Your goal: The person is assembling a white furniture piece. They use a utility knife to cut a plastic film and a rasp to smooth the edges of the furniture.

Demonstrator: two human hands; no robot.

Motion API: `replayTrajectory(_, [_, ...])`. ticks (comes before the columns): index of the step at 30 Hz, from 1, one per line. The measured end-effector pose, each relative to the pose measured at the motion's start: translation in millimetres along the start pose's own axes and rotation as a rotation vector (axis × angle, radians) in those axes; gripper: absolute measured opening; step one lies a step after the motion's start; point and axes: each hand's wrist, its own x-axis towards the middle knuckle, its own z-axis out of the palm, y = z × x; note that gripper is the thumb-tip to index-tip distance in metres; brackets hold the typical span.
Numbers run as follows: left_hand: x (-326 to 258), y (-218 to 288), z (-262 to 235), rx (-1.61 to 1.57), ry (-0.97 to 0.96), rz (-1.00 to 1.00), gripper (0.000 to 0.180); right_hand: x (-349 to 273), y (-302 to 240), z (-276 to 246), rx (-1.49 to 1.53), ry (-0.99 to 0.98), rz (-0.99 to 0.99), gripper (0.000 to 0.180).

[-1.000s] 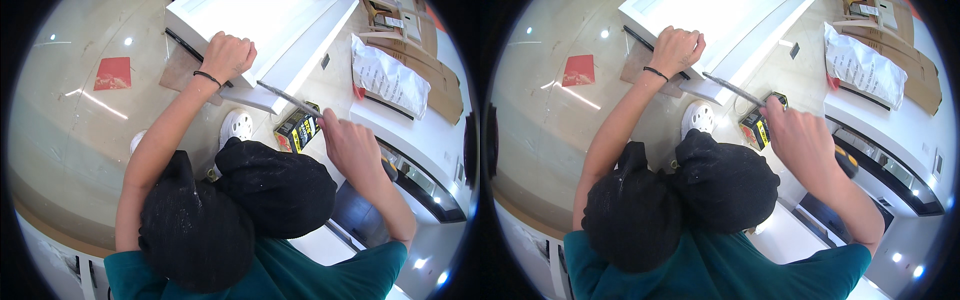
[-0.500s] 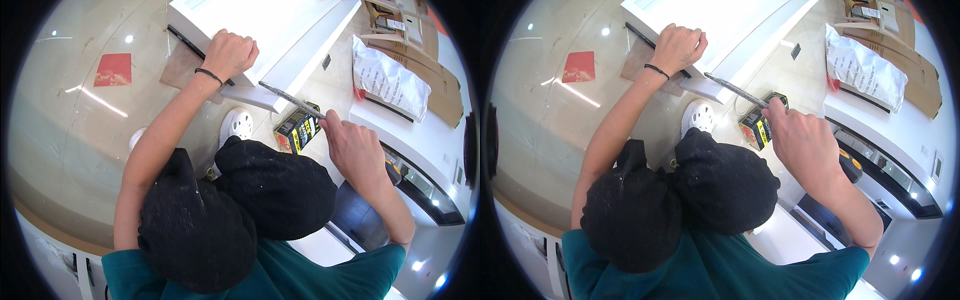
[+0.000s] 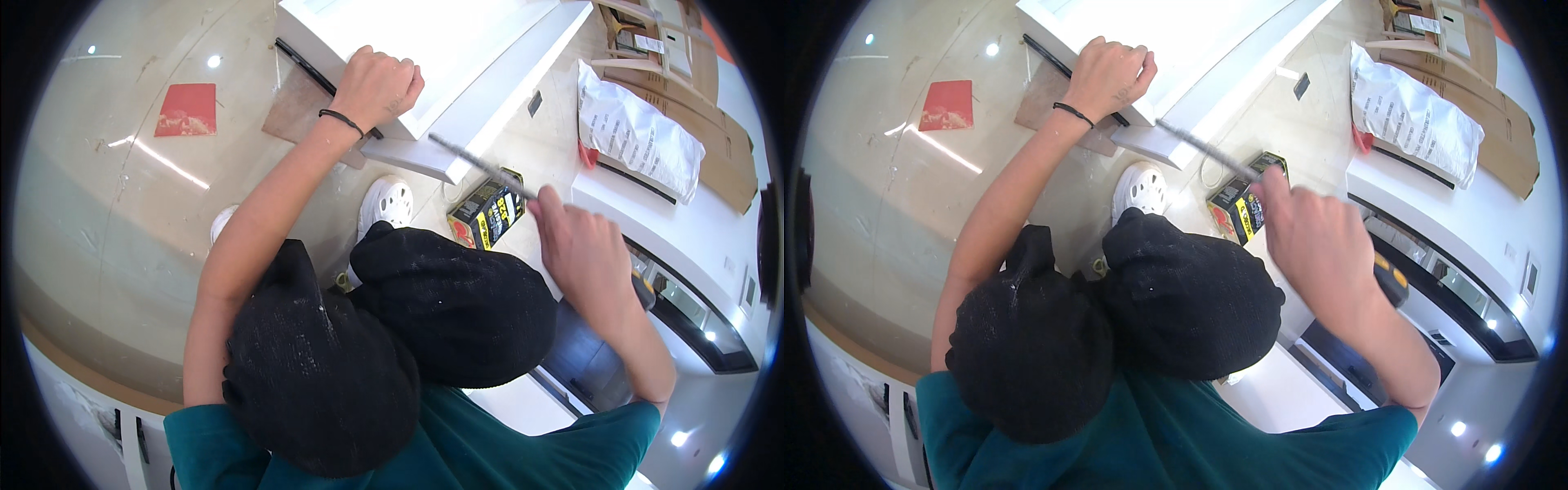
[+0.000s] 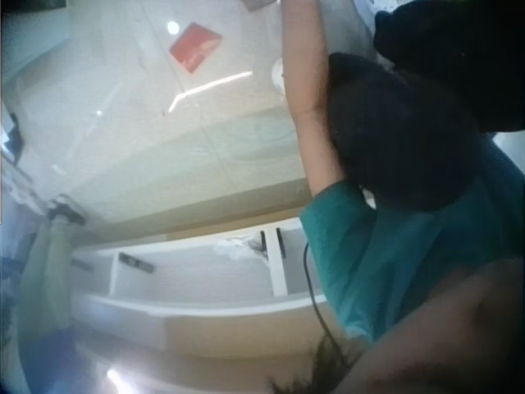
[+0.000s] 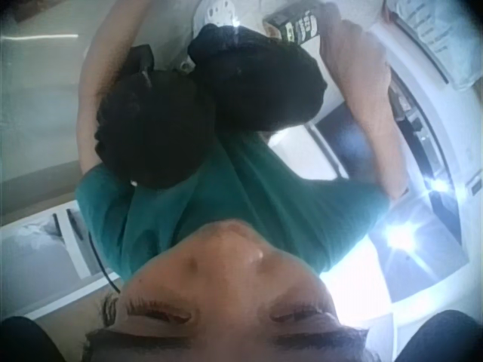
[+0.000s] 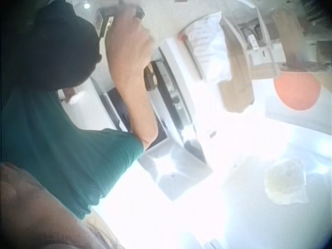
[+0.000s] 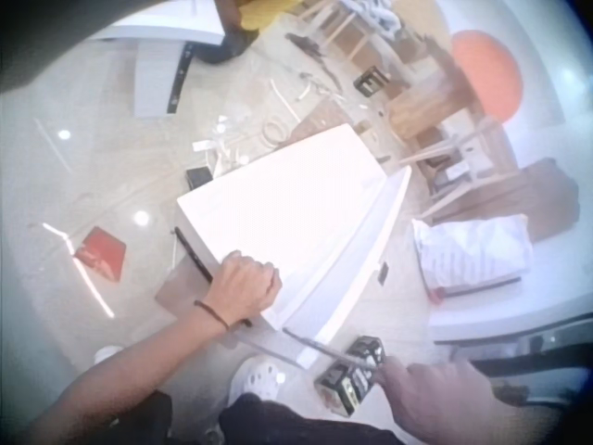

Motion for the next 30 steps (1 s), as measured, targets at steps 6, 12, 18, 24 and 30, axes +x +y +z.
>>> replayTrajectory(6, [1.9, 1.5, -9.0, -0.026, -0.113, -0.016, 0.028, 0.1, 9.6, 3.1, -0.058, -0.016, -0.071, 0.026])
replayTrajectory(12, [-22.2, 21.7, -48.2, -0.614, -0.036, -0.08, 0.015, 16.7, 52.5, 11.8, 0.261, 0.261, 0.236, 0.029])
replayTrajectory(18, [-33.5, 54.4, -82.7, -1.064, -0.317, -0.089, 0.018, 5.6, 28.8, 36.7, 0.977, 0.538, 0.35, 0.035])
replayTrajectory(24, [-28.4, 48.6, -83.3, -1.079, -0.387, -0.137, 0.013, 2.9, 37.1, 57.4, 1.48, 0.623, 0.224, 0.039])
replayTrajectory(30, [-18.1, 48.1, -84.0, -1.035, -0.436, -0.087, 0.008, 7.6, 32.4, 50.0, 1.342, 0.607, 0.167, 0.039])
